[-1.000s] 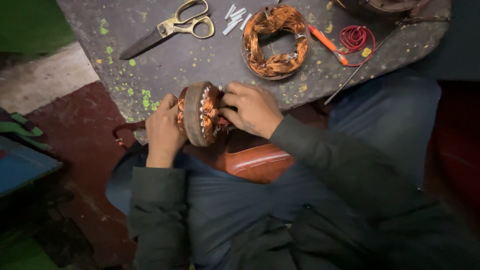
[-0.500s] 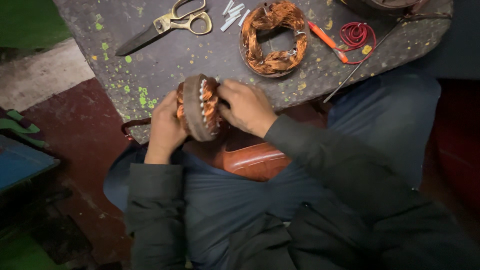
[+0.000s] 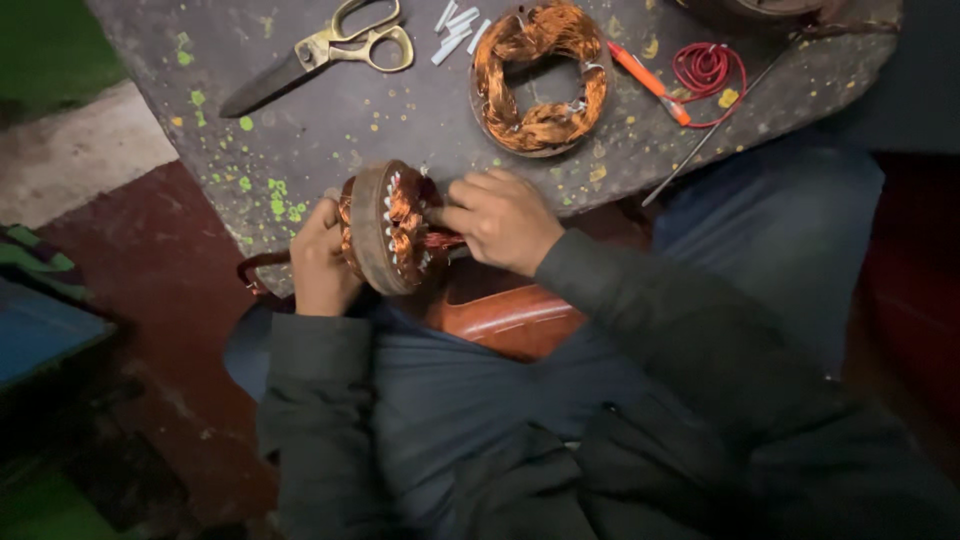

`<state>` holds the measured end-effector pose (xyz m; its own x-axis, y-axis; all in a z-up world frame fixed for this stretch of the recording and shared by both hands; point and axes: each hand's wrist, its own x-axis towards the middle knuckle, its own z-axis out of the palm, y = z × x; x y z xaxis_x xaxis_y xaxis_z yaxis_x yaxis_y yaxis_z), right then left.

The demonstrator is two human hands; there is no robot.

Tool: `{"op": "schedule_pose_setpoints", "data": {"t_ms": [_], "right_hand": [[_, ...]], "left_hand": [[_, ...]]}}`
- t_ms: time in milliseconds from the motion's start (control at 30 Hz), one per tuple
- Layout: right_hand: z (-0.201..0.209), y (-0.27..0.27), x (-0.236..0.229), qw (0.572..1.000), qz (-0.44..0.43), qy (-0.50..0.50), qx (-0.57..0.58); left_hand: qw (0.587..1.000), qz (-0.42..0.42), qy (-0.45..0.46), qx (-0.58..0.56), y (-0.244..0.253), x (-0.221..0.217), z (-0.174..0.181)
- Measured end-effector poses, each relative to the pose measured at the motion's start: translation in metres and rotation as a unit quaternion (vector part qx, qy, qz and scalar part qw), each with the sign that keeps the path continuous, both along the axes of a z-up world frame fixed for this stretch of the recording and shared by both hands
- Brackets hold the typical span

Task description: The person winds copper wire around a toroidal core, secures the winding with red tape, and uses a wire stripper to prepare wire ends. The person also handles small white insulating sleeves and places them on the coil.

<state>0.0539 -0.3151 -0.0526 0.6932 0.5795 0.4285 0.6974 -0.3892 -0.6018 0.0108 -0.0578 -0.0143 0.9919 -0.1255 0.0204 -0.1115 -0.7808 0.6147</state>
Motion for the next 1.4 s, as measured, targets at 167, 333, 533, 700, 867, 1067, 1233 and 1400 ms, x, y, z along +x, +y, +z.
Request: {"op": "schedule_pose_setpoints", "data": {"t_ms": [167, 333, 533, 700, 867, 1067, 1233, 1400], "right_hand": [[0.0, 0.005, -0.008, 0.999, -0.026, -0.022, -0.032], [0.005, 0.005, -0.009, 0.998, -0.031, -0.024, -0.04], [0.001, 0.005, -0.012, 0.997, -0.032, -0.043, -0.056], [-0.002, 0.005, -0.01, 0.998, -0.022, -0.04, -0.048], [-0.009, 0.003, -0.008, 0.999, -0.017, -0.035, -0.028], [-0.007, 0.001, -0.004, 0.999, -0.014, -0.032, -0.018], [-0.007, -0.005, -0.007, 0.999, -0.034, 0.004, -0.015], [-0.001, -0.009, -0.002, 1.0, -0.008, -0.03, -0.001]], "left_hand": [[0.999, -0.018, -0.043, 0.022, -0.002, -0.008, -0.003], [0.989, -0.034, -0.075, 0.126, -0.005, -0.011, -0.001], [0.979, -0.025, -0.117, 0.163, -0.007, -0.016, -0.012], [0.991, 0.086, 0.0, 0.098, -0.01, -0.022, -0.006], [0.999, 0.032, 0.018, 0.005, -0.004, 0.001, -0.004], [0.986, 0.031, 0.13, -0.102, -0.016, 0.031, -0.003], [0.973, 0.062, 0.198, -0.1, -0.015, 0.032, 0.005], [0.976, 0.009, 0.18, -0.125, -0.009, 0.032, -0.002]]}}
